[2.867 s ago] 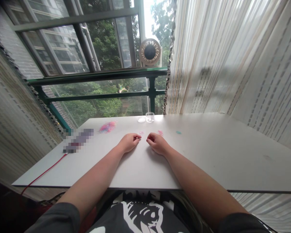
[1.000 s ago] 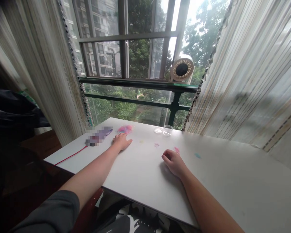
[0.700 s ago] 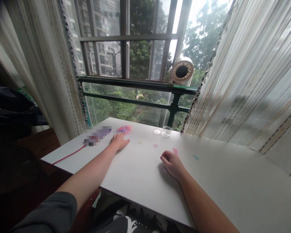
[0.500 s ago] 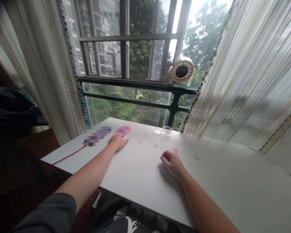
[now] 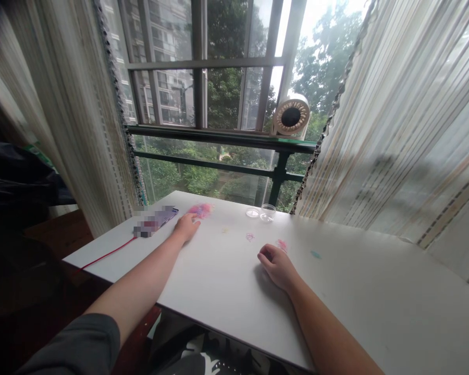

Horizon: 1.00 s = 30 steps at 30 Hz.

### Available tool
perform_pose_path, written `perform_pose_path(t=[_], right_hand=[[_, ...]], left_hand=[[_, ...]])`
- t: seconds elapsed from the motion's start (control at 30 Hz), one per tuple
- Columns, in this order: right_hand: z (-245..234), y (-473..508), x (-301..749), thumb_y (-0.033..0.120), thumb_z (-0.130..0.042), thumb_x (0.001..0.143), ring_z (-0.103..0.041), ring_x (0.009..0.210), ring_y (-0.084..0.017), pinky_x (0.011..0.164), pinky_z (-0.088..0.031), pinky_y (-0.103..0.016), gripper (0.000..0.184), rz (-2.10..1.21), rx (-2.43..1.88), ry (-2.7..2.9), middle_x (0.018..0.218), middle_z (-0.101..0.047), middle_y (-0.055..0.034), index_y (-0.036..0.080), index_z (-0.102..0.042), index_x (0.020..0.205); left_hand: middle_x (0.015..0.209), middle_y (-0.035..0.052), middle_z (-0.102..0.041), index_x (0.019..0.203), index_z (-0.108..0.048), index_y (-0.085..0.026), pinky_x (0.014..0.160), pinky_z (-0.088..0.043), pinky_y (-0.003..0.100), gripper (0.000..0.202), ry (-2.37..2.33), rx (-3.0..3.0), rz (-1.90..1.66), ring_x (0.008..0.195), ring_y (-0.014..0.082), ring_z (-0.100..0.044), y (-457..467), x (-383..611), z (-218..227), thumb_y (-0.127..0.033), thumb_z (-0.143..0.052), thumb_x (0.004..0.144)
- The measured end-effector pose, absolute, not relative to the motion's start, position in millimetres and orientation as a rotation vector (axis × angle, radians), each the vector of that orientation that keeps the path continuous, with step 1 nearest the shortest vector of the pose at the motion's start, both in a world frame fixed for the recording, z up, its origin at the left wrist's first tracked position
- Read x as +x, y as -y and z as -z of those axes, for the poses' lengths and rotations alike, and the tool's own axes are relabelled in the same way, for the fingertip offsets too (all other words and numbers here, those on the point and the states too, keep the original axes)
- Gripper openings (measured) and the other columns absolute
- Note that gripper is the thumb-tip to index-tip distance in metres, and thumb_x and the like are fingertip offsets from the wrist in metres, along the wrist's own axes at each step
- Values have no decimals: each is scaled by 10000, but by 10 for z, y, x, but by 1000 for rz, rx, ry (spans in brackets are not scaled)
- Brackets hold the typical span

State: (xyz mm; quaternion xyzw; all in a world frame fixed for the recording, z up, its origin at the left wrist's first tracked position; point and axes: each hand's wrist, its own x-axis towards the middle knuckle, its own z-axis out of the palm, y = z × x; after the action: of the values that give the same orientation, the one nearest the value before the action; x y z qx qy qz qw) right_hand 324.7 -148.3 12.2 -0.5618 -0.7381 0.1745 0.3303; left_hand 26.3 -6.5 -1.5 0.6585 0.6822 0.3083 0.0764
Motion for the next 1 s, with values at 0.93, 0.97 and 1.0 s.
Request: perform_pose_path(t=[0.93,0.97,1.0], right_hand=[[-134,1490,3247,355,-442,752,-457,551,-132,537,-354,-260,204,-510,-1463,1931,585,-513,4,179,-507,670],[-135,1492,3246,353,-440,753,-456,552,-131,537,-354,-260,202,-511,-1463,1932,588,-513,4,180,-506,672],[-136,1494,3244,349,-440,753,-455,553,-130,537,-353,-259,198,-509,-1464,1933,590,-514,5,180,-506,674]], left_hand=[[1185,54,-536,1035,-594,-278,855,-381,425,359,-2199,2007,-593,1079,302,-457,222,279,-86,-358,-467,709],[1182,55,-538,1040,-593,-270,859,-383,422,361,-2190,2008,-615,1078,298,-460,214,281,-86,-353,-465,713],[1180,56,-539,1050,-590,-257,869,-383,410,367,-2167,2014,-650,1079,288,-463,207,285,-88,-343,-463,717]])
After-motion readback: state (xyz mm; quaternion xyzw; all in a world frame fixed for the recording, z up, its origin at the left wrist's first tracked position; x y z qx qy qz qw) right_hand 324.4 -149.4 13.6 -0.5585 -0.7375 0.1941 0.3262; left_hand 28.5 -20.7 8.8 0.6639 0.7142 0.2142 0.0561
